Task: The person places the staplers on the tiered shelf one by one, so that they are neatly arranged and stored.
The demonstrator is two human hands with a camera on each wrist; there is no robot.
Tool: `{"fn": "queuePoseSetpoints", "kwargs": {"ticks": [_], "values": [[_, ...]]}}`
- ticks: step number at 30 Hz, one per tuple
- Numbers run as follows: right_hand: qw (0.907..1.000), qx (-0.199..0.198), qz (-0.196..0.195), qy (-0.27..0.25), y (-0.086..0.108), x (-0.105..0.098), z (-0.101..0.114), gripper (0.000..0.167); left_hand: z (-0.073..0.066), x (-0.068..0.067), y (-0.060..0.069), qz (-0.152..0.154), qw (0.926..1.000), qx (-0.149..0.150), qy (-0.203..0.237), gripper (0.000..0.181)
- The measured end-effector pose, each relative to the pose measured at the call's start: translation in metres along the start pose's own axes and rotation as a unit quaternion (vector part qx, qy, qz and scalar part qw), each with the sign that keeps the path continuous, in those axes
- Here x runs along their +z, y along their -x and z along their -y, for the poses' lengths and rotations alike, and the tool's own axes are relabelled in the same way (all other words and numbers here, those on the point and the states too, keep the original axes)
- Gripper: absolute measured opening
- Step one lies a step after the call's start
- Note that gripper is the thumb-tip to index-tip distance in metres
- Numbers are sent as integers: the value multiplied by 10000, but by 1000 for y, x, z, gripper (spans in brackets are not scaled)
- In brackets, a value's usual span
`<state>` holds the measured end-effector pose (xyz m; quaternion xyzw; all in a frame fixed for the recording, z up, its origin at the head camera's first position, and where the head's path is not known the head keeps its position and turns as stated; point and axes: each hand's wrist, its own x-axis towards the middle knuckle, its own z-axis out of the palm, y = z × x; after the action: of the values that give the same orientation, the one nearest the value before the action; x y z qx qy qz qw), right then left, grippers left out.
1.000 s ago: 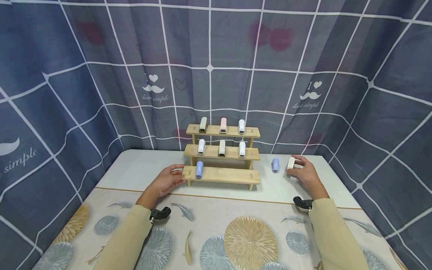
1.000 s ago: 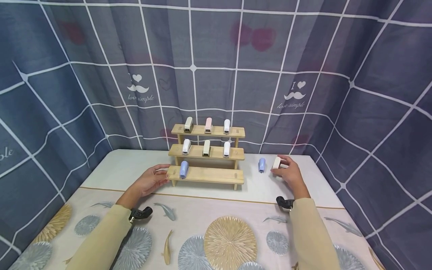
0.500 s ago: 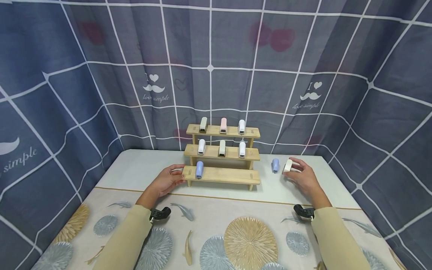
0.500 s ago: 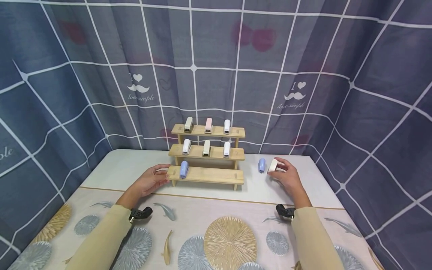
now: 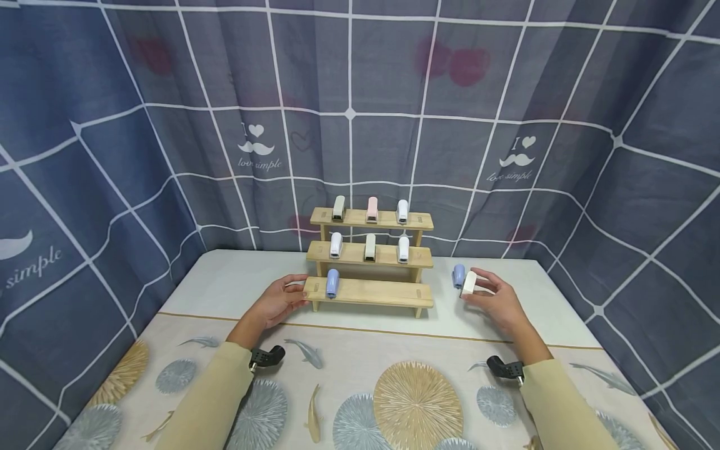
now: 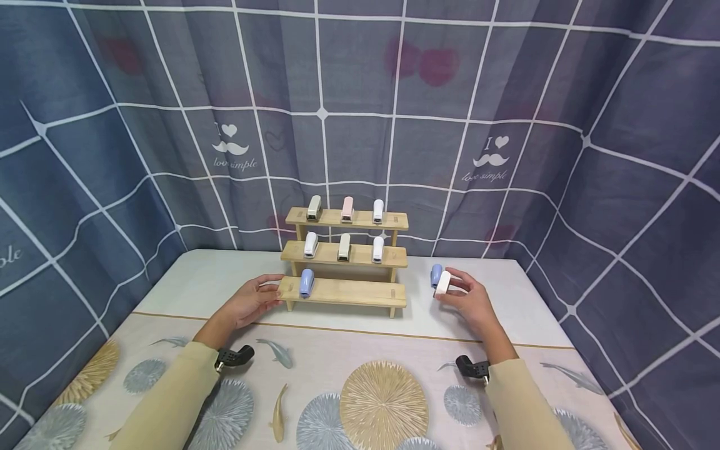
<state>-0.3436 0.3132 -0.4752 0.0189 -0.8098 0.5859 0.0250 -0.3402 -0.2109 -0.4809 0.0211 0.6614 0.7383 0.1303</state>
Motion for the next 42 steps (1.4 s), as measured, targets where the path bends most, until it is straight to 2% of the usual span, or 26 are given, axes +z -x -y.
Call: {"fn": "queuePoseSetpoints", "kwargs": {"ticks": [14,19,32,42], "values": [[9986,-310,136,-403,20,22,12,84,-1,3,-1,-84,9999,-65,50,62],[9982,-377,312,-350,24,31,16,83,-1,2,-2,-141,9998,-130,65,63],[9931,-679,676,-673,35,58,36,80,2,-1,-4,-241,9996,-151,-33,63],[9884,-969,1022,-569,36,84,47,78,4,-3,-4,-122,9999,-36,-16,66]]}}
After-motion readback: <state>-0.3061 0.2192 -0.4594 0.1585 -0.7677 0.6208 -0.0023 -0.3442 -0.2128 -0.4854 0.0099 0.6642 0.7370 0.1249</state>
